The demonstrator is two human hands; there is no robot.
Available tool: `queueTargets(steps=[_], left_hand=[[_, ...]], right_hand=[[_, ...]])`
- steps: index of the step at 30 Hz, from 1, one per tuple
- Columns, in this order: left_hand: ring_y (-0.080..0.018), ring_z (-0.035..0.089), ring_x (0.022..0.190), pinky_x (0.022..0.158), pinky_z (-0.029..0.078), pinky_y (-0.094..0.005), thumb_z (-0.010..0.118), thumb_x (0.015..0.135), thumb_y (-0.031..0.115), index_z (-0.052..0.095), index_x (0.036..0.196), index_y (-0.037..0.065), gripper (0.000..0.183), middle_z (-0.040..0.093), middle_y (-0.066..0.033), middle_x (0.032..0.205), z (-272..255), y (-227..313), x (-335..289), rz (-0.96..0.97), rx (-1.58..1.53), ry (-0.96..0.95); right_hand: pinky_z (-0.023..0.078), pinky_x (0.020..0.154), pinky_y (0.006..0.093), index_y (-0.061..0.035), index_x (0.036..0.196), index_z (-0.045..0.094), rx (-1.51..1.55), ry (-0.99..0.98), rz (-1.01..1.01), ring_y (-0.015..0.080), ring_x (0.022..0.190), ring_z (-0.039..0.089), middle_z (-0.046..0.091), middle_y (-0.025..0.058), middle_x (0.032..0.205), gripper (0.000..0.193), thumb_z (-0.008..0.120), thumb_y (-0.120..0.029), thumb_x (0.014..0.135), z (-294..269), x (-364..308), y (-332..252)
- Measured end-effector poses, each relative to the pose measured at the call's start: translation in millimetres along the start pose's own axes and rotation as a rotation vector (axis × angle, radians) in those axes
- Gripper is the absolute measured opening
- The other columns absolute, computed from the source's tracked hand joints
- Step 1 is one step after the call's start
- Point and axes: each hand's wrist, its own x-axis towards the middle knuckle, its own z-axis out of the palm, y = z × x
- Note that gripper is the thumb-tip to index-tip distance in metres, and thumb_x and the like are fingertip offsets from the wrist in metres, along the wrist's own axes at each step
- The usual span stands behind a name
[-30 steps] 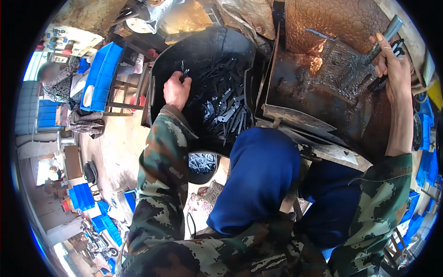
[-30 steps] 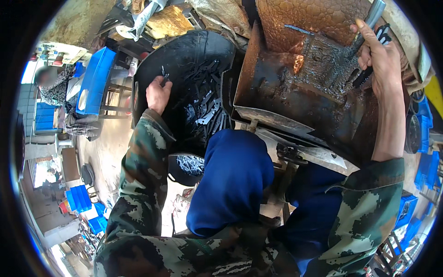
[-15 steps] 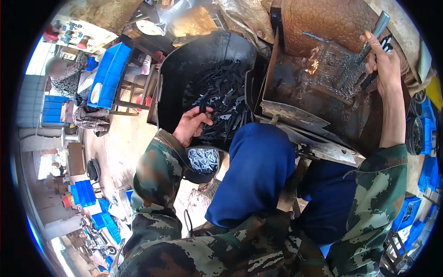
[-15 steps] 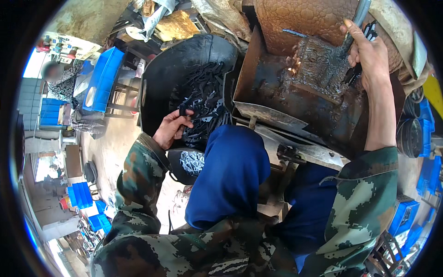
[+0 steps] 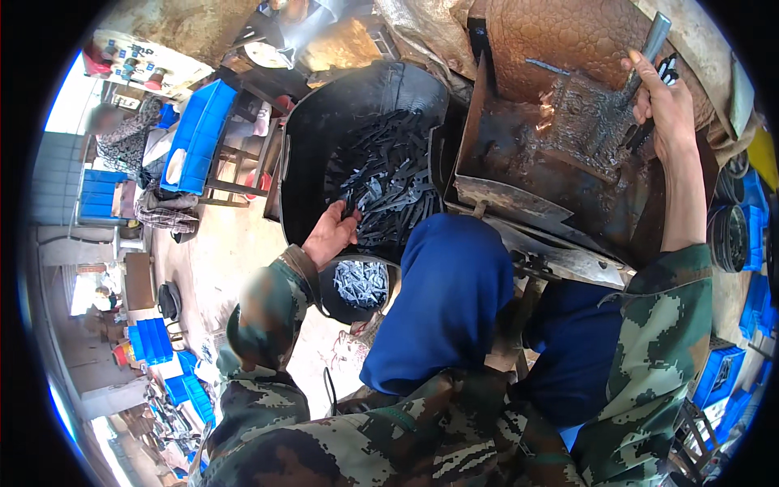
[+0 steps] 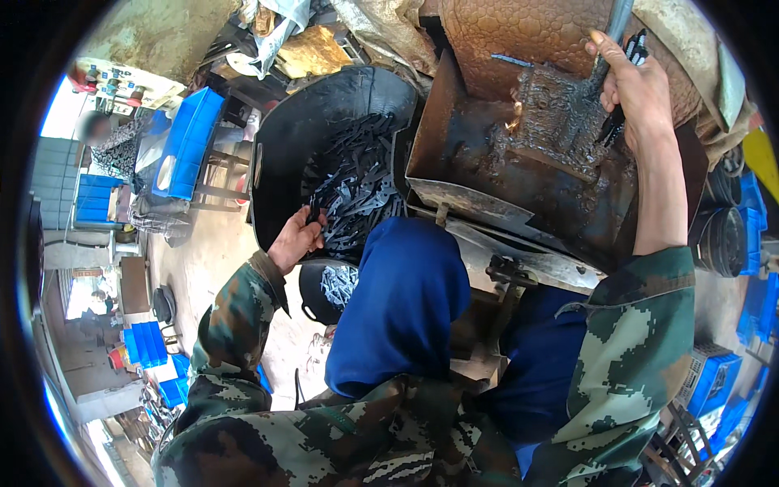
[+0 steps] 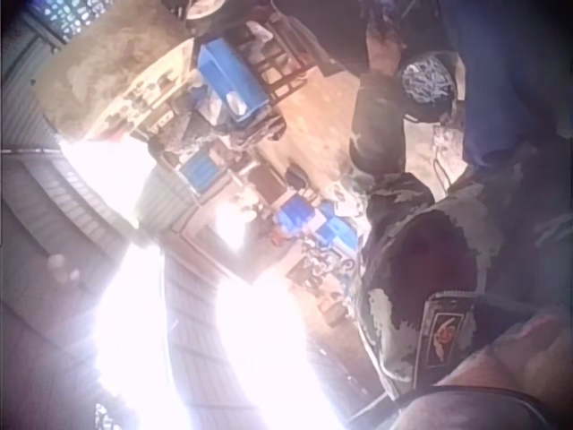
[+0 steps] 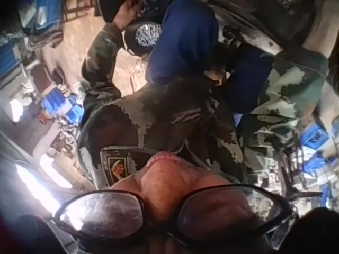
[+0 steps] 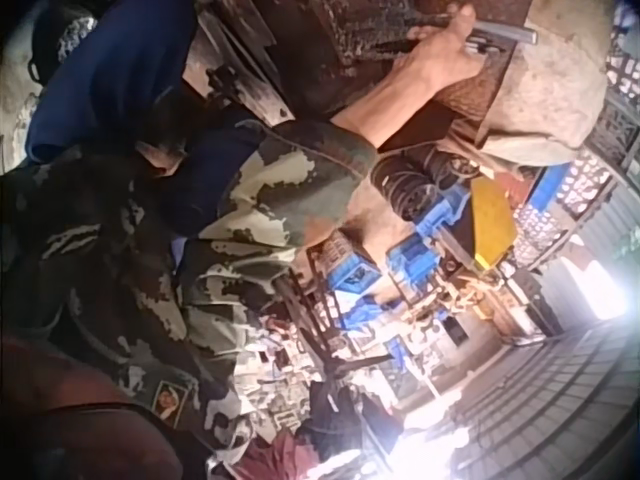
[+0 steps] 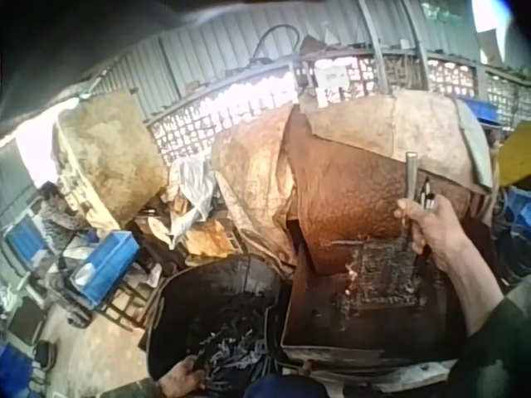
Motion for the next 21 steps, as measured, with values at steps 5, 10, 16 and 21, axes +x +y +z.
queueTargets(steps=[5,10,16,21], left_hand=[[-0.0086,0.055,0.072,0.064,0.044,-0.023,0.043,0.094,0.003,0.052,0.116,0.001,0.025,0.06,-0.0037,0.091,1,-14,-5,0.099,-0.032,-0.042],[-0.0081,0.051,0.063,0.061,0.044,-0.0208,0.043,0.094,0.004,0.059,0.112,0.001,0.024,0.064,-0.0042,0.085,-2,-14,-3,0.074,-0.126,-0.07],[-0.0052,0.042,0.057,0.053,0.034,-0.0193,0.045,0.092,0.012,0.062,0.111,0.001,0.027,0.056,-0.0017,0.075,9,74,-21,0.242,-0.106,-0.005],[-0.007,0.047,0.08,0.076,0.041,-0.021,0.049,0.096,0.021,0.062,0.119,0.0,0.033,0.051,0.0008,0.082,50,159,-19,0.369,-0.135,-0.122]], right_hand=[[0.035,0.045,0.0251,0.0001,0.104,0.072,0.01,-0.004,0.003,0.0063,0.045,0.038,0.04,-0.0046,0.053,0.032,0.068,-0.03,0.093,3,-2,1],[0.032,0.045,0.0253,0.0015,0.1,0.072,0.011,0.03,0.001,0.0076,0.042,0.038,0.037,-0.0047,0.049,0.039,0.068,-0.037,0.092,7,-4,0],[0.032,0.045,0.0254,0.0002,0.1,0.072,0.036,0.036,0.018,0.0072,0.043,0.037,0.036,-0.0049,0.05,0.038,0.068,-0.037,0.093,10,-7,-5],[0.036,0.045,0.0246,-0.0008,0.103,0.07,-0.02,0.036,0.047,0.0063,0.044,0.038,0.042,-0.0045,0.052,0.031,0.067,-0.03,0.094,6,-8,-10]])
